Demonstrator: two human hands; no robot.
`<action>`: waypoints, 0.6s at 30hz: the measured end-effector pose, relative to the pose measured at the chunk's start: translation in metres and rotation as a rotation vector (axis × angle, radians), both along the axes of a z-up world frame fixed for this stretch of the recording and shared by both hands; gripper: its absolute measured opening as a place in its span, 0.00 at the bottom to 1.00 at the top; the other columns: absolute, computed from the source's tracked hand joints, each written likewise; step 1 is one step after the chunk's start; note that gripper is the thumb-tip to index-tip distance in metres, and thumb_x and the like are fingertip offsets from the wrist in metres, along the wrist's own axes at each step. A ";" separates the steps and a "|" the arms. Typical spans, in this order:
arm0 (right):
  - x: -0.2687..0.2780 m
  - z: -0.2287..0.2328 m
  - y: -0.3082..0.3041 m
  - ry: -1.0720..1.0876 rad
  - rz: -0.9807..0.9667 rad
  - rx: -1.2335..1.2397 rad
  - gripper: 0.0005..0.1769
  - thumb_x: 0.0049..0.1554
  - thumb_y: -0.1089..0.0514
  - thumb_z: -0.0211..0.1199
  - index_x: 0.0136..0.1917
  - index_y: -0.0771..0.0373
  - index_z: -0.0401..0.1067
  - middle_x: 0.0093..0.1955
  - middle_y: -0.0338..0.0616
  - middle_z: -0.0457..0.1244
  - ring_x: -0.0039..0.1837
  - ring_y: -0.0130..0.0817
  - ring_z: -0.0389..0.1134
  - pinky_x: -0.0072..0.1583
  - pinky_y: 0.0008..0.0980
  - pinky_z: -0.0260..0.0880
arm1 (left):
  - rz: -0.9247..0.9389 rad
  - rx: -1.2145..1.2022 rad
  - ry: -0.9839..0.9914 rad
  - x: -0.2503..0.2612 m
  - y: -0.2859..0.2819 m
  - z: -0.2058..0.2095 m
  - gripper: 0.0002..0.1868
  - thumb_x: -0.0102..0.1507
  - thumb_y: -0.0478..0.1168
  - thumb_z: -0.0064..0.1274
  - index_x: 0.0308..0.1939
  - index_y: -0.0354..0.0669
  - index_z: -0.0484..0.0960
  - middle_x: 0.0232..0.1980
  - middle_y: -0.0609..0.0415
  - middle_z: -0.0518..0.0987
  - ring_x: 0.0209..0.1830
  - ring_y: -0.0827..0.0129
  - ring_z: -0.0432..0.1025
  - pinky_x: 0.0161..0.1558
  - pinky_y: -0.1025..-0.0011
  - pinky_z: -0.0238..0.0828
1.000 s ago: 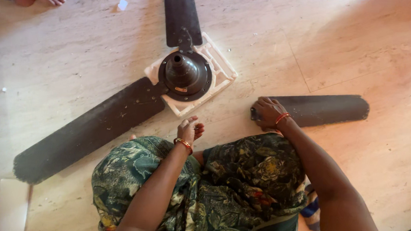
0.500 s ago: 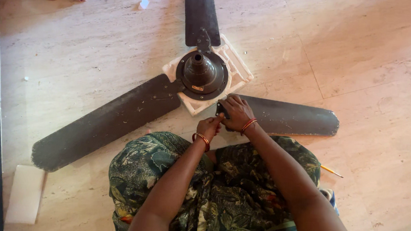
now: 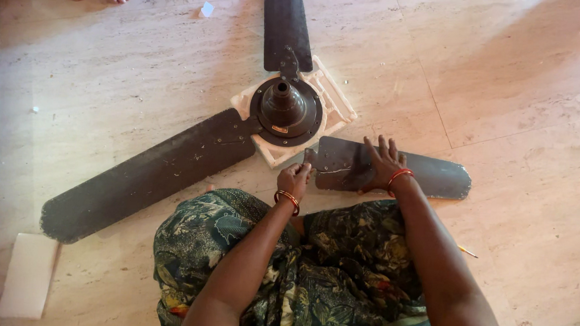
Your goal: The person sits on the floor and attaches three fan blades to a ceiling fan motor housing. They align each blade, insert screws by hand, and then use a screwdriver to tighten the screws securing the blades to the motor.
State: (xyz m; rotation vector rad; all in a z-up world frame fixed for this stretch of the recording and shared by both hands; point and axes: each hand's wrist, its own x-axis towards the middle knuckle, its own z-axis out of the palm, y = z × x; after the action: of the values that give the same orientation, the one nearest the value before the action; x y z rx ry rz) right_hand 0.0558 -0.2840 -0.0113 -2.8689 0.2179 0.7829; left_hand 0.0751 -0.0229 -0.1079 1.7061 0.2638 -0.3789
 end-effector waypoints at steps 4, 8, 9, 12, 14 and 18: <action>0.006 -0.005 -0.012 0.016 0.055 0.042 0.93 0.21 0.27 0.85 0.83 0.34 0.24 0.87 0.50 0.24 0.86 0.55 0.19 0.78 0.68 0.30 | 0.008 0.024 0.016 0.000 0.002 0.007 0.20 0.65 0.49 0.57 0.25 0.37 0.84 0.23 0.58 0.80 0.22 0.75 0.72 0.29 0.72 0.68; 0.004 -0.005 -0.007 0.004 0.156 0.014 0.92 0.21 0.27 0.84 0.83 0.35 0.26 0.87 0.48 0.29 0.86 0.57 0.23 0.78 0.66 0.30 | 0.085 -0.074 -0.011 0.007 0.004 0.011 0.19 0.65 0.48 0.57 0.28 0.37 0.86 0.23 0.58 0.79 0.22 0.76 0.71 0.28 0.73 0.68; 0.004 -0.005 -0.005 -0.014 0.176 0.020 0.92 0.20 0.27 0.85 0.82 0.36 0.26 0.86 0.50 0.31 0.86 0.58 0.25 0.78 0.65 0.30 | 0.101 -0.099 -0.012 0.010 0.005 0.011 0.18 0.65 0.48 0.56 0.29 0.37 0.86 0.23 0.57 0.79 0.21 0.76 0.70 0.28 0.73 0.67; 0.002 -0.004 -0.003 -0.100 0.220 0.034 0.90 0.21 0.29 0.85 0.83 0.38 0.29 0.83 0.55 0.38 0.84 0.59 0.33 0.78 0.63 0.35 | 0.097 -0.088 -0.059 0.013 0.006 0.007 0.19 0.66 0.48 0.56 0.30 0.36 0.87 0.23 0.57 0.78 0.21 0.76 0.70 0.27 0.74 0.66; 0.000 -0.003 -0.003 -0.143 0.224 0.019 0.89 0.22 0.30 0.84 0.83 0.39 0.30 0.82 0.57 0.41 0.83 0.59 0.39 0.78 0.63 0.38 | 0.097 -0.154 -0.018 0.015 0.005 0.004 0.20 0.66 0.49 0.56 0.30 0.36 0.86 0.23 0.58 0.79 0.21 0.76 0.69 0.26 0.75 0.65; -0.002 0.001 -0.005 -0.180 0.142 -0.048 0.88 0.23 0.34 0.84 0.84 0.39 0.31 0.81 0.59 0.42 0.82 0.60 0.41 0.76 0.62 0.44 | 0.085 -0.300 0.032 0.017 0.000 0.001 0.19 0.67 0.52 0.54 0.37 0.40 0.88 0.24 0.57 0.78 0.21 0.78 0.69 0.26 0.78 0.66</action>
State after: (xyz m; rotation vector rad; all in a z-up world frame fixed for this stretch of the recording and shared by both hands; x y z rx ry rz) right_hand 0.0534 -0.2888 -0.0102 -3.0044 0.0102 0.5425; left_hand 0.0917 -0.0227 -0.1071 1.3909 0.2867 -0.3638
